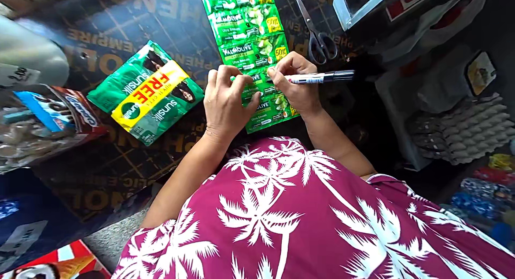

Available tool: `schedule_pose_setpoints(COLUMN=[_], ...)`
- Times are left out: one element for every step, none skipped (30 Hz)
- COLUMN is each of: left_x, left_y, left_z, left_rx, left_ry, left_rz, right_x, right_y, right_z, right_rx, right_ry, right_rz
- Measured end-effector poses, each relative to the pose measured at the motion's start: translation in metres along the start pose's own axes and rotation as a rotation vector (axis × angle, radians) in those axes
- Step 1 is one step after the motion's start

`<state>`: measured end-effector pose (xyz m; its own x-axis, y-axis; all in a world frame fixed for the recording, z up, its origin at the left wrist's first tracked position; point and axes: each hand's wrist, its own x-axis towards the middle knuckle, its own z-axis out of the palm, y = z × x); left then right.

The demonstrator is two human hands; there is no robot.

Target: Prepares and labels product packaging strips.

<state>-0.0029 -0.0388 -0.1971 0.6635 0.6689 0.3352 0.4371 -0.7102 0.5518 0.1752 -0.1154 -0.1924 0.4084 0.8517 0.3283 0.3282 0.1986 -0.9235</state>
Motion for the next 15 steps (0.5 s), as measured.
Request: schedule_pose_setpoints(left_x=[0.0, -0.0001, -0.0002, -0.0003, -0.0003, -0.0005, -0.0005, -0.0003, -0.0001, -0.0001, -0.0002, -0.0004, -0.0005, -0.0006, -0.0007], left_y=[-0.0001, -0.0003, -0.0005, -0.0007, -0.0009, -0.001, -0.0011, -0.001, -0.001, -0.001, -0.001, -0.0009, -0.0007, -0.0006, -0.0008], left_z=[0.0, 0.0001, 0.0003, 0.0005, 0.0005, 0.0004, 0.0004, 0.0007, 0.001, 0.0012, 0.0012, 0.0012, 0.0011, 0.001, 0.001], left_rx=[0.003, 0.006, 0.008, 0.009, 0.01, 0.012, 0.016, 0.021, 0.025, 0.024, 0.022, 0.021, 0.019, 0.019, 0.02], left_ry=[0.001, 0.003, 0.006, 0.007, 0.008, 0.006, 0.004, 0.004, 0.003, 0.003, 0.002, 0.004, 0.004, 0.003, 0.002], left_rz=[0.002, 0.003, 0.006, 0.006, 0.007, 0.007, 0.009, 0.01, 0.009, 0.009, 0.009, 0.009, 0.008, 0.008, 0.01], right_x=[-0.0003, -0.0007, -0.0011, -0.0013, -0.0014, -0.0015, -0.0017, -0.0017, -0.0016, -0.0016, -0.0017, -0.002, -0.0022, -0.0025, -0.0029], right_y=[0.0008, 0.0014, 0.0014, 0.0016, 0.0017, 0.0023, 0.0026, 0.0026, 0.0019, 0.001, 0.0004, 0.0002, 0.0005, 0.0007, 0.0003], right_z=[0.0013, 0.0023, 0.0029, 0.0036, 0.0042, 0.005, 0.0055, 0.0058, 0.0058, 0.0056, 0.0056, 0.0053, 0.0051, 0.005, 0.0051], right_rx=[-0.012, -0.018, -0.024, -0.025, -0.028, -0.034, -0.051, -0.069, -0.085, -0.093, -0.094, -0.093, -0.088, -0.079, -0.073], right_ry=[0.013, 0.019, 0.02, 0.02, 0.018, 0.015, 0.01, 0.006, 0.003, 0.004, 0.007, 0.012, 0.016, 0.016, 0.011], right_rz=[-0.011, -0.012, -0.002, 0.005, 0.009, 0.006, -0.005, -0.018, -0.026, -0.025, -0.022, -0.022, -0.02, -0.016, -0.005])
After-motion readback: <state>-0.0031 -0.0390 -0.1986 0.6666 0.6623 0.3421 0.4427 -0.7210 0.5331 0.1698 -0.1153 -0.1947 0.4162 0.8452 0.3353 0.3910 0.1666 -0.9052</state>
